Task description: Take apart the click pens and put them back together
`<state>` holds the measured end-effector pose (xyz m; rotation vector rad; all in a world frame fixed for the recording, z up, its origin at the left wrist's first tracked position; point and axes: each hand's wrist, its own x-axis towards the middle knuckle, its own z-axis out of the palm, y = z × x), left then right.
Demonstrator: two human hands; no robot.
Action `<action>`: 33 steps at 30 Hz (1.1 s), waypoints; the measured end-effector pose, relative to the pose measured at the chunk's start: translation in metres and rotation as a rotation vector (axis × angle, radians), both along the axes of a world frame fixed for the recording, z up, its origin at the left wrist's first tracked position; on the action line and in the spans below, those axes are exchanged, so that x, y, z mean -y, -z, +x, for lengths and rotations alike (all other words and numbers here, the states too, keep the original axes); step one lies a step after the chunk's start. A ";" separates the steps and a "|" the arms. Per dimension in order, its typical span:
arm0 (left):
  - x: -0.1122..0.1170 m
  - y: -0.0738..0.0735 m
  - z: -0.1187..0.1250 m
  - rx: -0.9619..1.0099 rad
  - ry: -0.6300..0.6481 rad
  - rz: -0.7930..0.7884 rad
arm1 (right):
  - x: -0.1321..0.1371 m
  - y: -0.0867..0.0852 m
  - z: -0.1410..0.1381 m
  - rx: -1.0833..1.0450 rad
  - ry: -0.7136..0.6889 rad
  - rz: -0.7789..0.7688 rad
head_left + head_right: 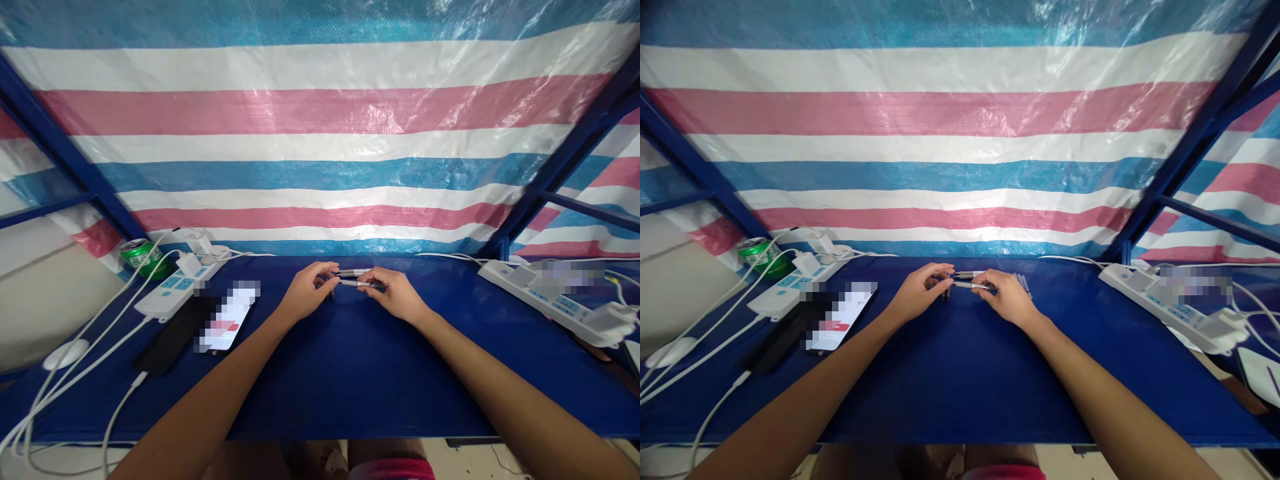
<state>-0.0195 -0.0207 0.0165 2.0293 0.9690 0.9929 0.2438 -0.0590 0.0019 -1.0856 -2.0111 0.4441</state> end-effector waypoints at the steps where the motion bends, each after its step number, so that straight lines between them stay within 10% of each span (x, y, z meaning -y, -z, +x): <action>1: -0.003 0.000 -0.003 -0.029 -0.061 0.046 | -0.003 0.002 0.002 0.051 0.010 0.049; 12: -0.018 0.009 -0.026 -0.589 -0.456 0.215 | -0.029 0.021 0.002 0.290 0.025 0.207; 21: -0.025 0.014 -0.033 -0.676 -0.401 0.025 | -0.027 0.010 0.034 0.320 0.322 0.182; 33: -0.032 0.008 -0.037 -0.532 -0.413 -0.054 | -0.033 0.020 0.092 0.528 0.722 -0.252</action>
